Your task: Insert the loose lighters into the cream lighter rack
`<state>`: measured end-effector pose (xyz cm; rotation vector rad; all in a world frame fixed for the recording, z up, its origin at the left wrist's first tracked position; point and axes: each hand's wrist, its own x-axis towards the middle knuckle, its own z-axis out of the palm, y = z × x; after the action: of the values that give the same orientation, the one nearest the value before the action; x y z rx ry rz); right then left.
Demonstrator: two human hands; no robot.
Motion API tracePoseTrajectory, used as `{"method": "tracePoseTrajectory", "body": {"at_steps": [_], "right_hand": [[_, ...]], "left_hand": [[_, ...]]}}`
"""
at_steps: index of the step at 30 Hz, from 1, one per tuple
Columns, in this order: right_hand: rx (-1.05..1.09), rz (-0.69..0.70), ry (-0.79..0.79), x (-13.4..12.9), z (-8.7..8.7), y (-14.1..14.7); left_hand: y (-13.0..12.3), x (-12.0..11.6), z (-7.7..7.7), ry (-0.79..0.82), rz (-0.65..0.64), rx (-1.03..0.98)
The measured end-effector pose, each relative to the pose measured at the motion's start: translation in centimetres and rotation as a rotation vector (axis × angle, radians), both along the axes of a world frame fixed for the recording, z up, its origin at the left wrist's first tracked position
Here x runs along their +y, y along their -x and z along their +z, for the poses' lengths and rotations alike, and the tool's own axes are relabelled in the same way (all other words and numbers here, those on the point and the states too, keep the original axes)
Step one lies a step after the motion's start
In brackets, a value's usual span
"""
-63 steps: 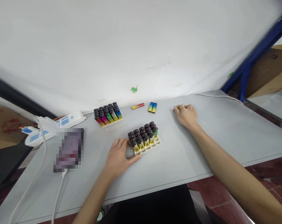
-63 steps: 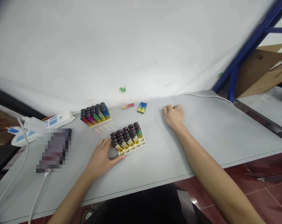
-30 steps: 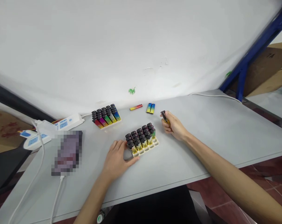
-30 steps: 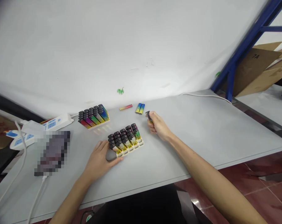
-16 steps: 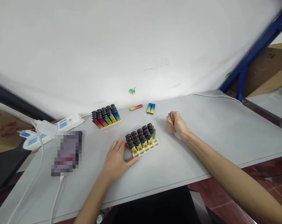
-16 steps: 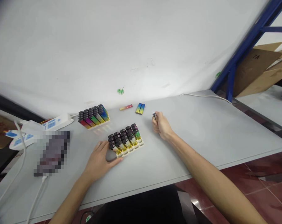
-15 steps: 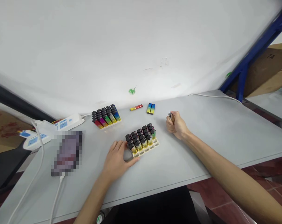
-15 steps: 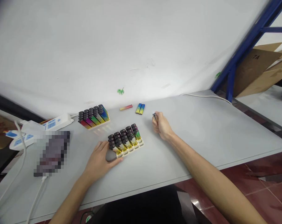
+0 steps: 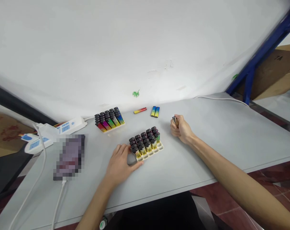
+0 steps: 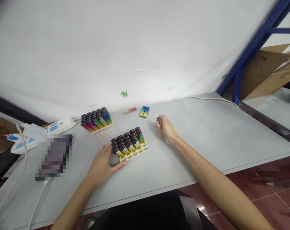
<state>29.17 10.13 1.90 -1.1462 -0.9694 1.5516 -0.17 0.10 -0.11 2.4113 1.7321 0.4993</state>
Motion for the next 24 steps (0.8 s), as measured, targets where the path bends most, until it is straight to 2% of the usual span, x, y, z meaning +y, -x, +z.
{"method": "tracePoseTrajectory", "body": {"at_steps": [6,12,16,24], "right_hand": [[0.044,0.126,-0.078,-0.2,-0.2,0.0],[-0.084,0.359,-0.209,-0.3,0.2,-1.3],[-0.107,0.424,-0.214,-0.2,0.1,-1.8],[-0.178,0.563,-0.166,-0.6,0.2,-1.0]], "left_hand": [[-0.1,0.0,0.0,0.016,-0.002,-0.002],[0.0,0.0,0.1,0.031,0.016,-0.009],[-0.1,0.0,0.2,0.019,0.014,-0.021],[-0.2,0.0,0.2,0.032,0.014,-0.027]]}}
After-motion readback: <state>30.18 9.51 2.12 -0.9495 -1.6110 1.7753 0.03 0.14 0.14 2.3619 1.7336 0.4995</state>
